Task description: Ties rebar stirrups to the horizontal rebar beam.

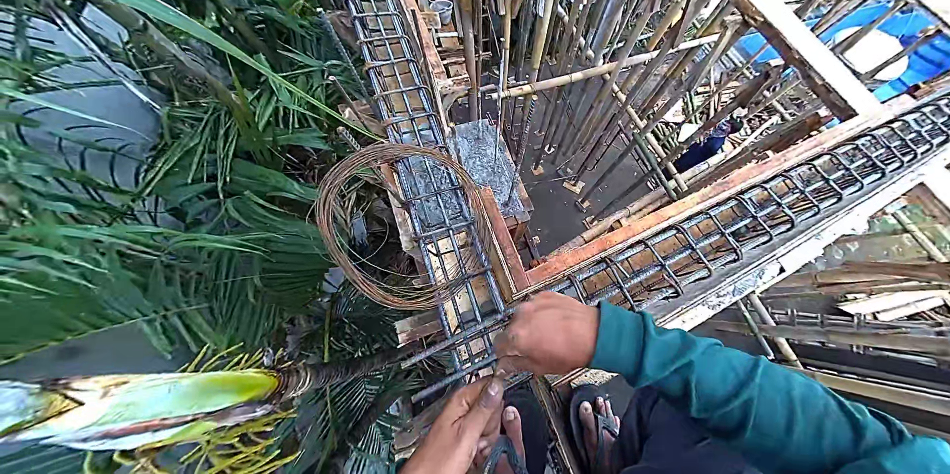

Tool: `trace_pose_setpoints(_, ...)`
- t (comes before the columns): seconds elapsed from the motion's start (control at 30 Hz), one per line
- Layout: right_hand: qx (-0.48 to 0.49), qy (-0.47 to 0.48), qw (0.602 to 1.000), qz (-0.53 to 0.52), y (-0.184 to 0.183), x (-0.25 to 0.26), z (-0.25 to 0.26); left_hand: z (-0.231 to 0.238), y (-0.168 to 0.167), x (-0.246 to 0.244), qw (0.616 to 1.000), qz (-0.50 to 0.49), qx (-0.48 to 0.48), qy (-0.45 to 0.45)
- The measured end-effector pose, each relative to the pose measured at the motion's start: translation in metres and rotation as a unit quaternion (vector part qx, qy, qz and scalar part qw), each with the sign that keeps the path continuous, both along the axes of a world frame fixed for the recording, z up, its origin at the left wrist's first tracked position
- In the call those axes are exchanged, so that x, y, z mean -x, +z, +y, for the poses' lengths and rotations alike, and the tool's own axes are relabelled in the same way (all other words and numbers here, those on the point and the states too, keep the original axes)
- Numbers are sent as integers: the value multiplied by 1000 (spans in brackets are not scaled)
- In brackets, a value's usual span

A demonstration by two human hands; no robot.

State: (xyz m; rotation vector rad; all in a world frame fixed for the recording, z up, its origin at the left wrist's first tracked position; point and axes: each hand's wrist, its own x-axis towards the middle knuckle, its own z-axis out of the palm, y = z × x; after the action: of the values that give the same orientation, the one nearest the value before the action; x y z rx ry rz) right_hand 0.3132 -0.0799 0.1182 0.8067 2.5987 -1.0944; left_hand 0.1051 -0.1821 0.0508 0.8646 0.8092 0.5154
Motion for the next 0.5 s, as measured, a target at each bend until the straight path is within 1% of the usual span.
trace_pose_setpoints(0.03,-11,-2,1000,-4,-3,1,0,1,0,2,999,36,-16,10)
trace_pose_setpoints(0.07,-26,-1,1000,-10,-6,4,-1,3,-1,4,993,107,-48,9)
trace_pose_setpoints(0.13,-55,10,998,-40,-10,13,-3,6,-4,6,967,233,-100,-9)
trace_pose_setpoints(0.17,-72,13,995,-61,-10,18,-5,8,-6,6,958,264,-113,-12)
trace_pose_setpoints(0.2,-100,12,992,-77,-10,24,-9,10,-9,5,956,270,-110,-3)
trace_pose_setpoints(0.23,-131,2,988,-87,-7,29,-14,10,-14,3,962,257,-88,21)
trace_pose_setpoints(0.3,-225,-20,972,-67,-7,37,-29,11,-20,1,979,179,8,101)
trace_pose_setpoints(0.37,-323,-25,946,-13,-14,40,-40,15,-7,3,975,85,130,160)
trace_pose_setpoints(0.4,-350,-18,937,9,-17,39,-41,17,1,7,970,39,176,161)
trace_pose_setpoints(0.43,-355,-8,934,26,-21,37,-41,17,9,11,966,-9,214,146)
trace_pose_setpoints(0.5,-341,8,938,65,-29,32,-36,13,20,18,952,-102,268,110)
